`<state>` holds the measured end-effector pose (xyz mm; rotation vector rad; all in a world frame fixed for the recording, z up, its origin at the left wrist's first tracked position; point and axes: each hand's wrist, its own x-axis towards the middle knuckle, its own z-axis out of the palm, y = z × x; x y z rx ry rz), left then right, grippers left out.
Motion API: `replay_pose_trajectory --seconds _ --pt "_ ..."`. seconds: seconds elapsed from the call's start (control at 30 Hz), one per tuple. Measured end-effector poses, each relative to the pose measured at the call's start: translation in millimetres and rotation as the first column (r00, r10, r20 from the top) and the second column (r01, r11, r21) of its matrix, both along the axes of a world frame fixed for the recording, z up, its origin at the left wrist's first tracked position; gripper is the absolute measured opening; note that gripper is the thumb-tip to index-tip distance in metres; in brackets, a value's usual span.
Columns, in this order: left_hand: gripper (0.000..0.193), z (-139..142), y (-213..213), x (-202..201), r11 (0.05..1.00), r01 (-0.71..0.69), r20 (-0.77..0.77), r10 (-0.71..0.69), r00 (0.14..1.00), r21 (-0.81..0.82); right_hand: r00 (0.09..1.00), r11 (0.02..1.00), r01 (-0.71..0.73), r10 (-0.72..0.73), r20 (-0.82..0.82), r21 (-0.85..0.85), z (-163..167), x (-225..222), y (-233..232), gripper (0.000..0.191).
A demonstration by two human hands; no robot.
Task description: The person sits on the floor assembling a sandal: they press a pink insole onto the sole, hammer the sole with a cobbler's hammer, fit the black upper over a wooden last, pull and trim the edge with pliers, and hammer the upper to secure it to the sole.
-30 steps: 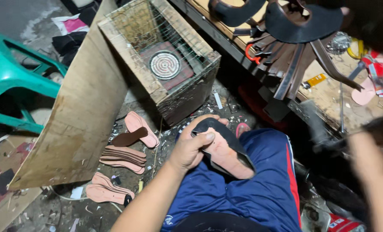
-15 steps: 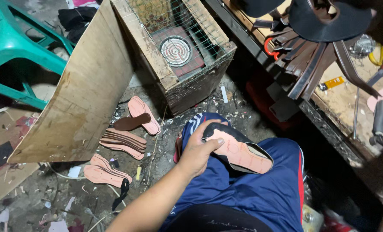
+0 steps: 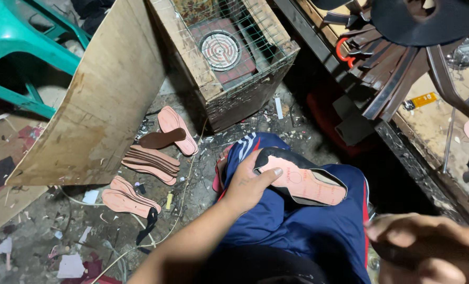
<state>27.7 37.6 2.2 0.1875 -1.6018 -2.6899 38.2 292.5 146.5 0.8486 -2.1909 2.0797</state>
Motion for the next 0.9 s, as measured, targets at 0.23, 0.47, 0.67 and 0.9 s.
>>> replay_pose_trajectory --seconds 0.23,0.47,0.67,0.9 --pt "0.039 4 -8 2 0.995 -0.014 0.001 0.014 1.000 -0.097 0.932 0.540 0.013 -0.311 0.186 0.841 15 -3 -62 0.048" --pt "0.032 12 -15 -1 0.993 -0.019 -0.050 0.013 0.999 -0.117 0.985 0.281 -0.049 -0.145 0.093 0.958 0 -20 -63 0.043" --pt "0.034 7 -14 4 0.995 -0.047 -0.090 0.039 0.995 -0.089 0.970 0.680 0.066 -0.216 0.114 0.730 29 -7 -53 0.034" --pt "0.033 1 -16 -1 0.957 -0.111 -0.111 0.084 0.990 -0.267 1.000 0.240 0.009 0.022 -0.015 0.971 -23 -23 -50 0.040"
